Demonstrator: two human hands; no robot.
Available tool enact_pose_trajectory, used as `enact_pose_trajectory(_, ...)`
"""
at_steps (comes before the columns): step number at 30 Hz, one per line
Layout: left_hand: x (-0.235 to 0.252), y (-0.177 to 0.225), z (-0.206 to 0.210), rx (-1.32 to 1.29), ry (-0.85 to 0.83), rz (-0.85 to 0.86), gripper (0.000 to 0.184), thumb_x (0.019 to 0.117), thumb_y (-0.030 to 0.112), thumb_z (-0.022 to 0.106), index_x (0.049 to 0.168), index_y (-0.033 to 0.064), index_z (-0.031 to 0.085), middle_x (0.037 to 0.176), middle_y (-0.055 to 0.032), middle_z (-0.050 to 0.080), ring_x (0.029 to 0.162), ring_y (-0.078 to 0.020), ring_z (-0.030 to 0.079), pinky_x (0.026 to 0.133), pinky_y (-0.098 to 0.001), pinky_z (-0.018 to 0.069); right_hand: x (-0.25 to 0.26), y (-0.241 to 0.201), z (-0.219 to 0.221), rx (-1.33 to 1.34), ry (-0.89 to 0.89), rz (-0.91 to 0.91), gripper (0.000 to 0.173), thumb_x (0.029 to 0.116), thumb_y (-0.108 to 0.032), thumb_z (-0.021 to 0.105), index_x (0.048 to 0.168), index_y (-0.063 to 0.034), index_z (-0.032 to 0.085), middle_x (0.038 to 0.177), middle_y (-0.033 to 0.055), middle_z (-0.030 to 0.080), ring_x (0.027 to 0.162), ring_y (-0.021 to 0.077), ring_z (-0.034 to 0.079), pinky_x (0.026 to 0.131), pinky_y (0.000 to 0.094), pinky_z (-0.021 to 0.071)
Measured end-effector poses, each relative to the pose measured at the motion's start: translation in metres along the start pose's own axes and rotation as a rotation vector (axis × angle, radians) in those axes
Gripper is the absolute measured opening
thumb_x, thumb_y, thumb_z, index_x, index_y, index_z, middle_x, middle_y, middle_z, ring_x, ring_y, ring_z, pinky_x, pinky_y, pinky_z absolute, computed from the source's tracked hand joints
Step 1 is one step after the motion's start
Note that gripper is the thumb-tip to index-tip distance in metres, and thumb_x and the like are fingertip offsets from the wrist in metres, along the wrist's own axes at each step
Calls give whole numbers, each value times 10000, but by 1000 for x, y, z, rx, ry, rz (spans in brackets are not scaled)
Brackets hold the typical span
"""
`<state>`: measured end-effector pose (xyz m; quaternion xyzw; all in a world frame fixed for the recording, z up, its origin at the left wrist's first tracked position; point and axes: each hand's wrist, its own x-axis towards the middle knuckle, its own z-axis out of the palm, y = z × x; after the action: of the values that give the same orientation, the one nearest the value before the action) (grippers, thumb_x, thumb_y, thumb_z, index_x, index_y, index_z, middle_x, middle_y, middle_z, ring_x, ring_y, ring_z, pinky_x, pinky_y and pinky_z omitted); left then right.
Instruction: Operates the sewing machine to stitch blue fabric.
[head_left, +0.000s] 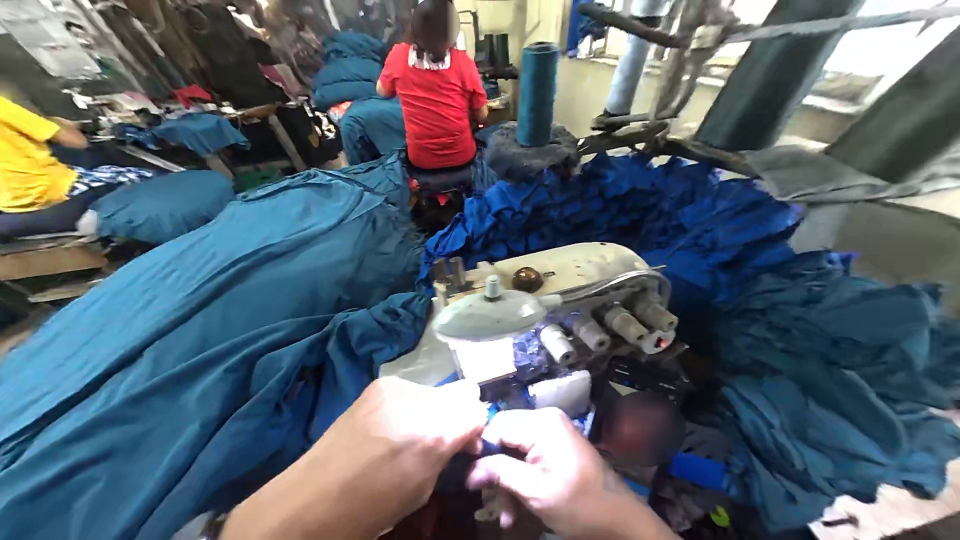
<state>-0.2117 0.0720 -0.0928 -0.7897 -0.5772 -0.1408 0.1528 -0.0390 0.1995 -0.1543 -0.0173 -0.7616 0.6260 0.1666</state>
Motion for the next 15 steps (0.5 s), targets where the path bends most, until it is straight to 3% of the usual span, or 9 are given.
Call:
enact_pose_trajectory(2, 5, 4, -3, 13, 22, 2, 298, 1036, 180, 447, 836, 147, 665, 739, 1, 638, 615, -152, 637, 466, -327, 483, 1, 0, -4, -23, -34, -35, 191, 1006, -156, 630, 933, 6, 699, 850, 59, 665, 604, 72, 632, 553, 239, 572)
enact_pose_trajectory(4, 10, 15, -14, -15, 34, -70, 306, 1036, 169, 463, 870, 111, 713, 876, -55, 734, 743, -204, 709, 561, -359, 527, 2, -3, -3, -5, -79, -52, 185, 1007, -146, 622, 957, 11, 707, 829, 68, 681, 628, 94, 647, 585, 270, 575)
enact_pose_trajectory(6, -5, 19, -16, -84, 14, -242, 344, 1069, 349, 498, 1018, 104, 734, 1035, -90, 750, 947, -249, 718, 737, -418, 567, -5, -10, 0, 97, -93, 2, 226, 1021, -178, 619, 899, 3, 677, 701, 42, 659, 545, 96, 632, 520, 284, 558)
enact_pose_trajectory(7, -20, 18, -15, -116, -44, -343, 416, 1031, 475, 542, 1127, 109, 715, 1106, -106, 729, 1021, -276, 699, 802, -482, 566, -12, -12, 0, 156, -71, 69, 233, 1024, -196, 624, 916, 3, 677, 694, 35, 662, 530, 98, 635, 508, 291, 570)
enact_pose_trajectory(8, -37, 17, -12, -169, -115, -425, 478, 966, 496, 636, 1193, 79, 691, 1146, -160, 704, 1045, -349, 685, 817, -582, 542, -18, -11, 1, 217, -29, 146, 220, 1017, -207, 635, 962, -1, 686, 718, 30, 680, 527, 100, 639, 501, 296, 578)
enact_pose_trajectory(10, -66, 13, -9, -259, -199, -512, 351, 935, 346, 704, 1116, 46, 680, 1037, -195, 687, 948, -406, 680, 769, -634, 514, -26, -5, 2, 323, 7, 260, 197, 1013, -211, 637, 1097, -34, 663, 870, 20, 740, 547, 84, 647, 497, 280, 580)
enact_pose_trajectory(12, -70, 9, -29, -192, -213, -501, 157, 987, 117, 570, 1020, 31, 697, 963, -193, 696, 915, -406, 685, 797, -617, 507, -27, -2, 4, 367, 31, 272, 161, 1003, -174, 643, 1108, -55, 672, 941, 7, 760, 559, 56, 645, 496, 254, 567)
enact_pose_trajectory(13, -65, 4, -43, -69, -212, -472, 177, 949, 35, 543, 966, 61, 717, 958, -161, 706, 923, -385, 689, 800, -606, 506, -28, -1, 7, 381, 43, 258, 141, 997, -158, 648, 1085, -58, 696, 935, 3, 758, 564, 48, 638, 498, 246, 561)
enact_pose_trajectory(15, -46, -1, -74, 71, -238, -475, 238, 852, -85, 626, 870, 109, 763, 995, -110, 720, 957, -353, 678, 788, -584, 477, -27, 0, 12, 404, 56, 236, 135, 996, -150, 645, 1052, -59, 727, 907, 1, 750, 579, 52, 638, 518, 247, 568)
